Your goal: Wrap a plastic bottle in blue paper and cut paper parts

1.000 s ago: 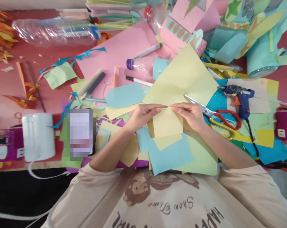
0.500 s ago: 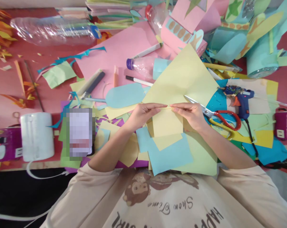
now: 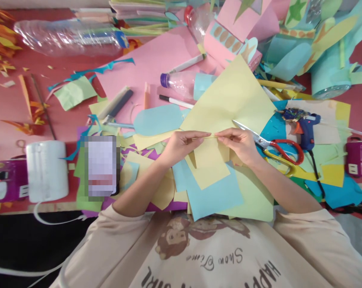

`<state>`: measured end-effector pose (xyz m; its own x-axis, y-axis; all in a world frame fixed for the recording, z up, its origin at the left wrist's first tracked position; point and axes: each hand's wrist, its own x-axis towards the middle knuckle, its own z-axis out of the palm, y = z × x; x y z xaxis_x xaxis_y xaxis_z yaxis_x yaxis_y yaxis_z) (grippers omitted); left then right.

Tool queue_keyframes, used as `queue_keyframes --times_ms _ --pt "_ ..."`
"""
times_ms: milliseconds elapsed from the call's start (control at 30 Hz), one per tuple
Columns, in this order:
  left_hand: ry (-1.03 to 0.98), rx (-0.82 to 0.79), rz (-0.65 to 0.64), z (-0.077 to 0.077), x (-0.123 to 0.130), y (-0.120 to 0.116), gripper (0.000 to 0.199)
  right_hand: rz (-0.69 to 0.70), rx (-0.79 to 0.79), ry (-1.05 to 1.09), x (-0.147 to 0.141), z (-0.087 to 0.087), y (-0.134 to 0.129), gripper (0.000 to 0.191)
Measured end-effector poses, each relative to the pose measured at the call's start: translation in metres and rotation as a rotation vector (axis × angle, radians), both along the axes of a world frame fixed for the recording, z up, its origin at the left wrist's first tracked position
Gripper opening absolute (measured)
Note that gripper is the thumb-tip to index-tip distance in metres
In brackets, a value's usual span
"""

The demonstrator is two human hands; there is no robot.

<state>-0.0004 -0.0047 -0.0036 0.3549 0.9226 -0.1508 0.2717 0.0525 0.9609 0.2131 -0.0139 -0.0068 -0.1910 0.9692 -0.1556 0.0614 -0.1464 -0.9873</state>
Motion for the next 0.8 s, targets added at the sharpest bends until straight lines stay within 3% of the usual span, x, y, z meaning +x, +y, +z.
queue_keyframes --times_ms 167,333,633,800 --pt "0.016 0.074 0.045 0.0011 0.0021 -0.0014 0.025 0.017 -0.029 0.010 -0.0014 0.0019 -0.0019 0.011" --pt "-0.011 0.048 0.050 0.0064 0.0049 -0.0022 0.024 0.067 -0.096 0.035 -0.0012 0.0060 -0.0008 0.028" --pt "0.031 -0.008 -0.026 0.0056 0.0036 0.0001 0.032 0.030 -0.046 -0.095 -0.0012 0.0027 -0.0047 0.024" --pt "0.002 -0.044 -0.008 0.0078 0.0051 0.0006 0.036 0.047 -0.044 -0.081 -0.0016 0.0021 -0.0060 0.024"
